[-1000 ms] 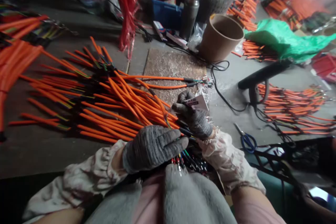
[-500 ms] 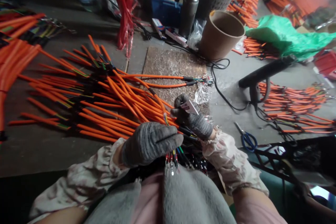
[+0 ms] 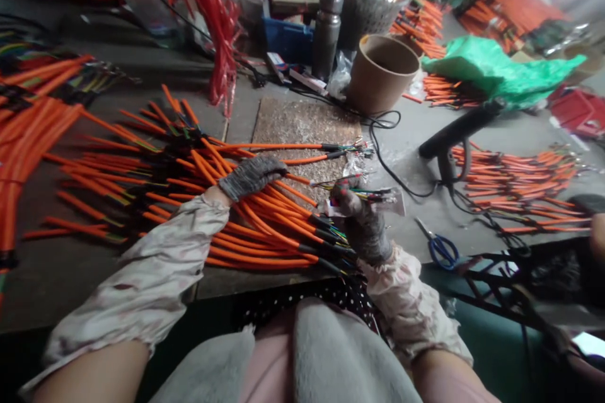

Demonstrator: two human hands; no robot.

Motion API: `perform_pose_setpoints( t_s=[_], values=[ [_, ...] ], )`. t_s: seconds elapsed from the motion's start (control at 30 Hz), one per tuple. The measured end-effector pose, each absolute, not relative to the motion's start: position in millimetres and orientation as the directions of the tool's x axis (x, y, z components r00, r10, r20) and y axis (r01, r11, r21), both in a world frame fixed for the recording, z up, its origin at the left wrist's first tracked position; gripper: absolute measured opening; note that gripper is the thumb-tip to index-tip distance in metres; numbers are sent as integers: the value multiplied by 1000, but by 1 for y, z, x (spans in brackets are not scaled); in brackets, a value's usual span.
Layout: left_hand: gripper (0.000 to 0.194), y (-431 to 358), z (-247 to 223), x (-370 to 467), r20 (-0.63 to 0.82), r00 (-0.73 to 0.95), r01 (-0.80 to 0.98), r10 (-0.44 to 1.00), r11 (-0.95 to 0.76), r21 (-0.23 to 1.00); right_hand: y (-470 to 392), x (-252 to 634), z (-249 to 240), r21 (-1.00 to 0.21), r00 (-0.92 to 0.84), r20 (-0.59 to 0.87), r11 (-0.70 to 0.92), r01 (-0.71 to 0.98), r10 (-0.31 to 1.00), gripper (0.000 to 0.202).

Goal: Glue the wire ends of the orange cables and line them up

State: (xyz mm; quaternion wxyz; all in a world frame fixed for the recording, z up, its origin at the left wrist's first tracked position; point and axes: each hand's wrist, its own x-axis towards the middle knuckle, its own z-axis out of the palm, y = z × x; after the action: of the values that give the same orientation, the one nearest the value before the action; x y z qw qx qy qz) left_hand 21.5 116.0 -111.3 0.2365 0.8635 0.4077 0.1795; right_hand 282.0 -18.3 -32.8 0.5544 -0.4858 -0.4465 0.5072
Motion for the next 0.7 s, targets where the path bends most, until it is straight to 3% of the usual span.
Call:
perform_pose_setpoints(
  t_s=[0.23, 0.4, 0.57, 0.7],
  values=[
    [26, 92, -121, 52, 438, 621, 280, 650, -706, 650, -17, 306, -39, -967, 104, -93, -65, -247, 990, 19],
    [23, 89, -120, 51, 429, 565, 291, 705, -657, 695, -17, 303, -35, -922, 60, -149, -116, -370, 987, 21],
    [33, 75, -88, 77, 454, 699, 158, 553, -739, 655, -13, 292, -23, -890, -3, -150, -136, -435, 989, 30],
    [40, 81, -77, 93, 512, 651, 99, 560, -732, 675, -19, 292, -17, -815, 29, -244, -189, -548, 969, 36]
  ],
)
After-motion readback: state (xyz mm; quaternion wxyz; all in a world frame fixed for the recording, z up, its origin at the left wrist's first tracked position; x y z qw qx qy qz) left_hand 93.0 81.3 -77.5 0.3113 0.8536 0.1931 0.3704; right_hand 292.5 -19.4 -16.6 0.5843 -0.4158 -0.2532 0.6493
